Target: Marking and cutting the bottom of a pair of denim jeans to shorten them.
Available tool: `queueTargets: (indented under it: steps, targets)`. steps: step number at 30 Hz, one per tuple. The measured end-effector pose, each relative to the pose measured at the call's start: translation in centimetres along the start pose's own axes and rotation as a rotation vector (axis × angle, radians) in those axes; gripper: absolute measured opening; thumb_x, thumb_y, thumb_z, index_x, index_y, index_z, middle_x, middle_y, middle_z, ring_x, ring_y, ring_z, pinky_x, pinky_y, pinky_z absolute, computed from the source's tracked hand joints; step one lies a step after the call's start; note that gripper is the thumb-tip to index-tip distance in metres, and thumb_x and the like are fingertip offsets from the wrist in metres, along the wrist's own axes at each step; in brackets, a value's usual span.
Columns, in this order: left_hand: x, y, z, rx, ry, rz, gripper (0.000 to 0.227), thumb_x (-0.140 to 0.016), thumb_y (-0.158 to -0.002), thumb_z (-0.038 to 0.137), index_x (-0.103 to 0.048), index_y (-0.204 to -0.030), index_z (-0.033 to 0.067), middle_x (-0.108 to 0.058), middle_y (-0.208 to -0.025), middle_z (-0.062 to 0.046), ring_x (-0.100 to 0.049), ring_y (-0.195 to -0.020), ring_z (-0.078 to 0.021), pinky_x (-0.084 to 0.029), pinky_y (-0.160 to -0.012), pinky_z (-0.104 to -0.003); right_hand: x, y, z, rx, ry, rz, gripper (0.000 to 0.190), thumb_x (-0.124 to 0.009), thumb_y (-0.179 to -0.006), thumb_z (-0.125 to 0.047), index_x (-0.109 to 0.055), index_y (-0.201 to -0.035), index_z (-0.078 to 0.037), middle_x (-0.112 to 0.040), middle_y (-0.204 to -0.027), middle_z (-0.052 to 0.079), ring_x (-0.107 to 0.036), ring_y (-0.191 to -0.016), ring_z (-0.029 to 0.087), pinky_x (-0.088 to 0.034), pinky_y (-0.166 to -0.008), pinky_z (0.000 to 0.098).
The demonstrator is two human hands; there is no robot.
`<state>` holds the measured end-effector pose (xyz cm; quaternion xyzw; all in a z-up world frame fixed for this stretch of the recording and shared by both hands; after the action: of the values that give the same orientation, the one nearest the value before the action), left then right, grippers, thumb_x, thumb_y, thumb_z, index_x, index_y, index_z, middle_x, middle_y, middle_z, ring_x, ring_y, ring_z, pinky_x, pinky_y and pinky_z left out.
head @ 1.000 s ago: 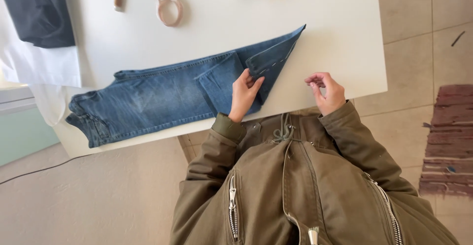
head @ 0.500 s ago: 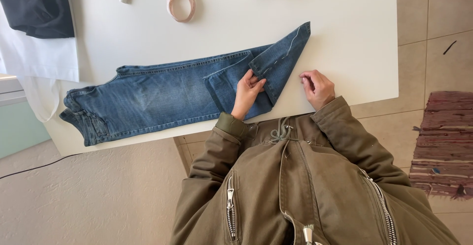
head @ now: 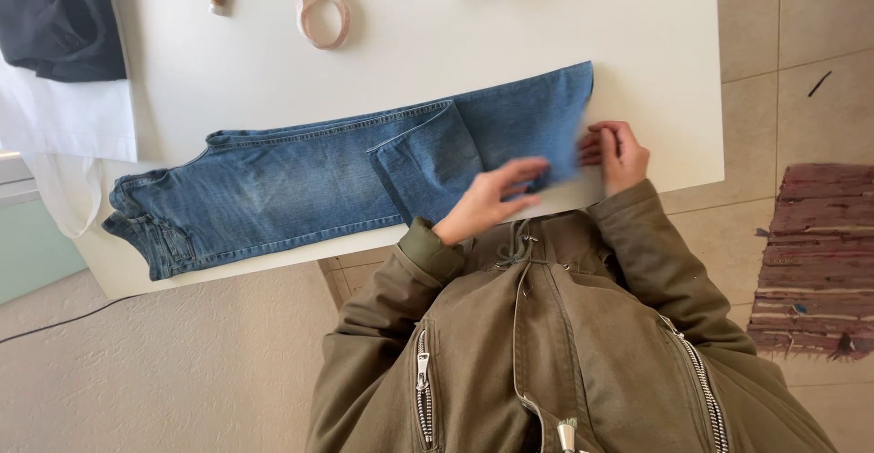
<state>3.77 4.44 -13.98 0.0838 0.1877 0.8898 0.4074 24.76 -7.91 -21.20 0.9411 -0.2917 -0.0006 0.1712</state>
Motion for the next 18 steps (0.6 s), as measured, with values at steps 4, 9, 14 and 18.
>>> queueTargets:
  steps: [4, 9, 14, 18]
  targets:
    - [-4.5, -0.3, 5.1, -0.280, -0.218, -0.535, 0.050, -0.075, -0.093, 0.010, -0.058, -0.139, 0.0036, -0.063, -0.141, -0.015, -0.062, -0.130, -0.0294, -0.051, -0.111, -0.042, 4.2, 1.2, 1.8, -0.092, 0.037, 0.107, 0.022, -0.048, -0.117, -0.012, -0.065, -0.117, 0.001, -0.073, -0.101, 0.010, -0.070, -0.088, 0.013, -0.060, -0.079, 0.0278]
    - [-5.0, -7.3, 5.9, -0.520, -0.685, -0.526, 0.043, -0.076, -0.088, 0.005, -0.068, -0.130, 0.0103, -0.066, -0.138, -0.011, -0.064, -0.130, -0.0299, -0.051, -0.113, -0.040, 4.0, 3.7, 2.9, -0.131, 0.032, 0.103, 0.018, -0.061, -0.106, -0.010, -0.063, -0.120, 0.001, -0.073, -0.103, 0.007, -0.070, -0.090, 0.010, -0.060, -0.081, 0.0259]
    - [-9.9, -12.1, 7.1, -0.764, -0.957, -0.576, 0.044, -0.080, -0.081, 0.006, -0.070, -0.124, 0.0121, -0.064, -0.132, -0.007, -0.056, -0.126, -0.0272, -0.043, -0.109, -0.044, 3.0, 5.5, 0.4, -0.032, 0.230, 0.164, 0.031, -0.078, -0.092, -0.002, -0.062, -0.119, 0.001, -0.069, -0.099, 0.008, -0.065, -0.085, 0.012, -0.057, -0.075, 0.0271]
    - [-12.7, -12.7, 6.8, -0.912, -1.085, -0.638, 0.036, -0.082, -0.076, 0.008, -0.073, -0.110, 0.0147, -0.064, -0.118, -0.002, -0.055, -0.119, -0.0237, -0.039, -0.108, -0.049, 2.9, 6.1, -0.7, 0.043, 0.351, 0.210, 0.032, -0.081, -0.089, -0.002, -0.060, -0.113, 0.001, -0.066, -0.099, 0.008, -0.066, -0.083, 0.013, -0.058, -0.073, 0.0263]
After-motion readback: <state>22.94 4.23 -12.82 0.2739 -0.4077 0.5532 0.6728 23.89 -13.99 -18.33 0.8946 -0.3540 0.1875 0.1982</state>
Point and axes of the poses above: each hand's wrist, its own y-axis away from the middle knuckle, its own x-axis out of the back of the hand, z = x × y, the point moved 9 cm from there along -y, towards the middle knuckle
